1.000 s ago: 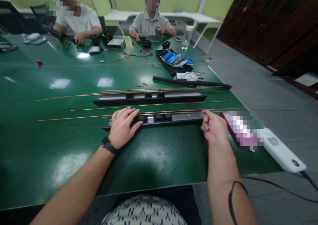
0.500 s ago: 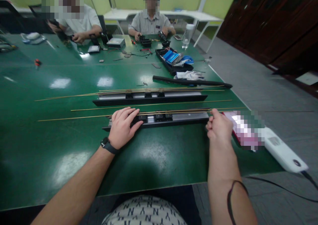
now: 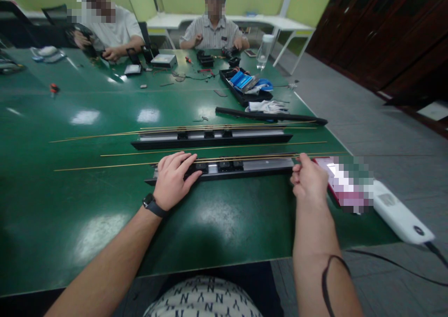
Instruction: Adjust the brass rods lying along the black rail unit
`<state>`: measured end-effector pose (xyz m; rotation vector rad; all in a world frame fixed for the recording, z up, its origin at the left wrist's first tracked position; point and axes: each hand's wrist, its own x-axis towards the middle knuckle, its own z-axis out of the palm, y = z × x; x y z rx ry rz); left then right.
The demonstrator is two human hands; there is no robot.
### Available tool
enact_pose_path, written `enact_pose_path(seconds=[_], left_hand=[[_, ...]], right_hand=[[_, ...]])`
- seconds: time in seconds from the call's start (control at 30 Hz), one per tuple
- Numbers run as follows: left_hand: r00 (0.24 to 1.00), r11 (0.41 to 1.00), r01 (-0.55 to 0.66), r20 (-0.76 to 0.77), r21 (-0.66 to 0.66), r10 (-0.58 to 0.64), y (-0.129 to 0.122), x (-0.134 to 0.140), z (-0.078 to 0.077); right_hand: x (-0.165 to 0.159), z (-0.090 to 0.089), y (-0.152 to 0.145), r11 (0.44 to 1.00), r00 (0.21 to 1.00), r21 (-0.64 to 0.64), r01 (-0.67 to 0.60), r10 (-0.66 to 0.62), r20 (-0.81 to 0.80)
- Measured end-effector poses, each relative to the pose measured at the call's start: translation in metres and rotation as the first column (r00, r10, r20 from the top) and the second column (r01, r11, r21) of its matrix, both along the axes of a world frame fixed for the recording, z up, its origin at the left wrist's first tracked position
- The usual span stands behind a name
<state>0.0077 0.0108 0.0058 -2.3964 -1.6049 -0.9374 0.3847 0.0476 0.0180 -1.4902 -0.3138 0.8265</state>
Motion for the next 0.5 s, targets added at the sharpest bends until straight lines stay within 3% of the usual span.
enact_pose_path(seconds=[0.2, 0.5], left_hand=[[1.000, 1.000, 0.003, 0.009, -0.001, -0.003, 0.0008, 0.0005, -0.0007], [1.000, 1.000, -0.001, -0.001, -0.014, 0.001, 0.0007, 0.0003, -0.0009]], right_hand=[[-0.0104, 0.0093, -0.0028, 1.000, 0.999, -0.022, 0.013, -0.012, 0.031], [-0.0094, 0.0080, -0.0034, 0.992, 0.990, -0.012, -0.122, 0.121, -0.067]])
